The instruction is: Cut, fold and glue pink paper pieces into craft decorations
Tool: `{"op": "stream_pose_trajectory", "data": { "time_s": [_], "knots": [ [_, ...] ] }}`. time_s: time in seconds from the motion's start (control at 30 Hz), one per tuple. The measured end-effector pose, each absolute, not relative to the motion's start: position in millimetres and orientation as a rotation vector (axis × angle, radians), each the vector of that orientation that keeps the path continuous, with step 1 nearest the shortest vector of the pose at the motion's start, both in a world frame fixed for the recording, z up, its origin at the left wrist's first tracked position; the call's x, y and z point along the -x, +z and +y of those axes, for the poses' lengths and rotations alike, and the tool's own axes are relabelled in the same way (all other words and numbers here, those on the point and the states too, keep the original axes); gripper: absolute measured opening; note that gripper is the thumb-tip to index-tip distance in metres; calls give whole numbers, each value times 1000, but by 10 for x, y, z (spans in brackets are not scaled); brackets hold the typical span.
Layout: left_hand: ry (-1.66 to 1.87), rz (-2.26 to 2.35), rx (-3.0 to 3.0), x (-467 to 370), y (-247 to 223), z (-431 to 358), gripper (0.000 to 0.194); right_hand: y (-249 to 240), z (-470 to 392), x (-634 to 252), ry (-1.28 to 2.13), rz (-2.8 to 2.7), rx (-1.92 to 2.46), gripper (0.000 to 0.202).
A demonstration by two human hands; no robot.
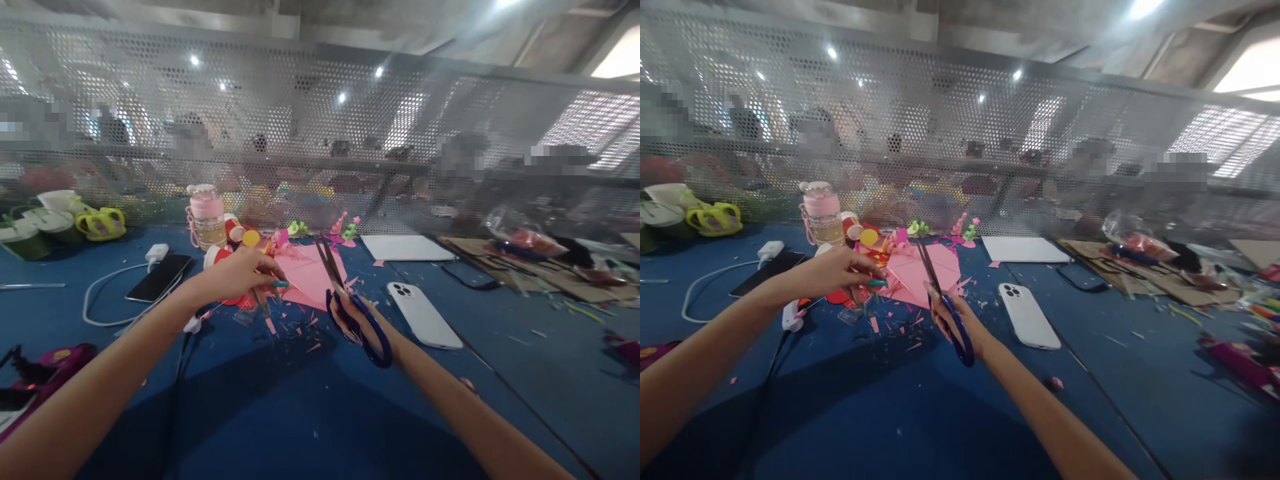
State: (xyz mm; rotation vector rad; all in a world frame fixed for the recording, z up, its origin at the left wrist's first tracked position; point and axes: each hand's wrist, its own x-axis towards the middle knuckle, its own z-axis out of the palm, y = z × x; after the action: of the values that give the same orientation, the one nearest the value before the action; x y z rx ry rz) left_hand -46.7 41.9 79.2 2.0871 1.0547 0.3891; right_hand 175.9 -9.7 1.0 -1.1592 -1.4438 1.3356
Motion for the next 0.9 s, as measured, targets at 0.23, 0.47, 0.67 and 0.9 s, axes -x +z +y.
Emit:
{"op": "stream_pose_trajectory", "data": {
  "time_s": [0.23,0.47,0.67,0.9],
  "knots": [
    [359,1089,-2261,428,829,405,19,-15,-113,-1775,1344,-1416,1192,55],
    [290,1128,-2248,424,810,397,22,-13,-115,-1768,1331,-1401,1184,58],
    [290,1125,-2260,423,831,383,20,31,-144,-1724,1326,-1381,1239,56],
    [226,1093,-2160,417,779,369,21,53,-135,-1713,1212,-1442,1320,49]
  ]
}}
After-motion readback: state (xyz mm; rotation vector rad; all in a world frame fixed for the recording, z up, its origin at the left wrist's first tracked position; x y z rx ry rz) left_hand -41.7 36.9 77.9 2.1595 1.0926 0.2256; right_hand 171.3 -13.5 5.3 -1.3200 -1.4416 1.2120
